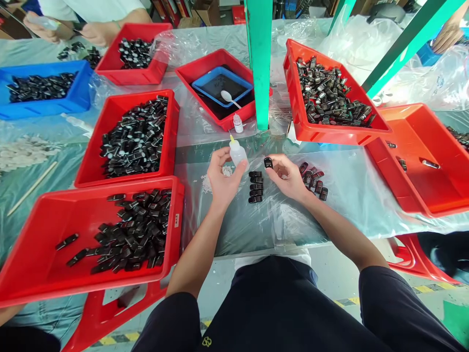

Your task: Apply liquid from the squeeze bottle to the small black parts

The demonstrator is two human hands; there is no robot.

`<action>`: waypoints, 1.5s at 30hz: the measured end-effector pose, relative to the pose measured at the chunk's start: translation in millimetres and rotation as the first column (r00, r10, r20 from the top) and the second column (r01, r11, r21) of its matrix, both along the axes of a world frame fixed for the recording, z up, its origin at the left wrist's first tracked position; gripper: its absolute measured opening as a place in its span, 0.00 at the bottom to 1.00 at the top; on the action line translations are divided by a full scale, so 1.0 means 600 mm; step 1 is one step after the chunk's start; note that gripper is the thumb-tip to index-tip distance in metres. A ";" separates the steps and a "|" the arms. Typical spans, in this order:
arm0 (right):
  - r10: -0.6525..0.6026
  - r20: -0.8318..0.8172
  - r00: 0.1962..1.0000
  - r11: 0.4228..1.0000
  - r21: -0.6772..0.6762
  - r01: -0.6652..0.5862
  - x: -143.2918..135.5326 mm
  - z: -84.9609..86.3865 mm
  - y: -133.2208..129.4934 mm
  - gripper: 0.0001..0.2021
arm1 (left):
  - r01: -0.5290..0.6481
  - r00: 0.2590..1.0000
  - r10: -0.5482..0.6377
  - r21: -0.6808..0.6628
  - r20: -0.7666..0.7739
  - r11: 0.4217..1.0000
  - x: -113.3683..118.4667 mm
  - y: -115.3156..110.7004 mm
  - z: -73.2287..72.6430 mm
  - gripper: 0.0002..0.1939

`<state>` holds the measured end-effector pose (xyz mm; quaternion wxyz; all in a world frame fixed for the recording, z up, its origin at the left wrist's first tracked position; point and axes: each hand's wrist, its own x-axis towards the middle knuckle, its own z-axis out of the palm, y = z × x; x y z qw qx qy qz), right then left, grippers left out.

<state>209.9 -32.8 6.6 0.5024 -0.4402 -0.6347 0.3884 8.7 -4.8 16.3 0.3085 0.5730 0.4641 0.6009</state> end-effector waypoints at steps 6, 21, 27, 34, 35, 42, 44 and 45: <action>-0.006 0.012 1.000 1.000 0.008 0.005 0.001 0.003 0.000 0.19 | 0.163 0.981 -0.150 -0.108 0.120 0.981 0.001 0.003 0.006 0.25; 0.092 -0.132 0.987 0.989 -0.104 -0.106 0.006 -0.009 0.015 0.26 | 0.402 0.800 -0.170 -0.304 0.575 0.864 -0.002 0.009 0.032 0.25; 0.136 -0.155 0.979 0.985 -0.084 -0.150 0.004 -0.004 0.014 0.25 | 0.280 0.822 -0.071 -0.293 0.564 0.914 -0.008 0.015 0.032 0.28; 0.088 -0.100 0.991 0.991 -0.092 -0.097 0.007 0.001 0.009 0.27 | 0.189 0.867 -0.041 -0.251 0.497 0.949 -0.004 0.011 0.031 0.27; 0.083 -0.099 0.992 0.992 -0.089 -0.092 0.008 0.001 0.009 0.27 | 0.193 0.870 -0.048 -0.249 0.491 0.949 -0.004 0.011 0.030 0.27; 0.065 -0.090 0.994 0.992 -0.103 -0.074 0.006 0.000 0.008 0.27 | 0.225 0.863 -0.066 -0.263 0.502 0.938 -0.008 0.015 0.023 0.26; 0.061 -0.088 0.994 0.992 -0.106 -0.070 0.006 0.001 0.007 0.27 | 0.233 0.851 -0.063 -0.268 0.522 0.935 -0.009 0.016 0.022 0.26; 0.058 -0.089 0.994 0.992 -0.106 -0.068 0.006 0.001 0.007 0.27 | 0.237 0.845 -0.061 -0.270 0.531 0.933 -0.010 0.017 0.021 0.25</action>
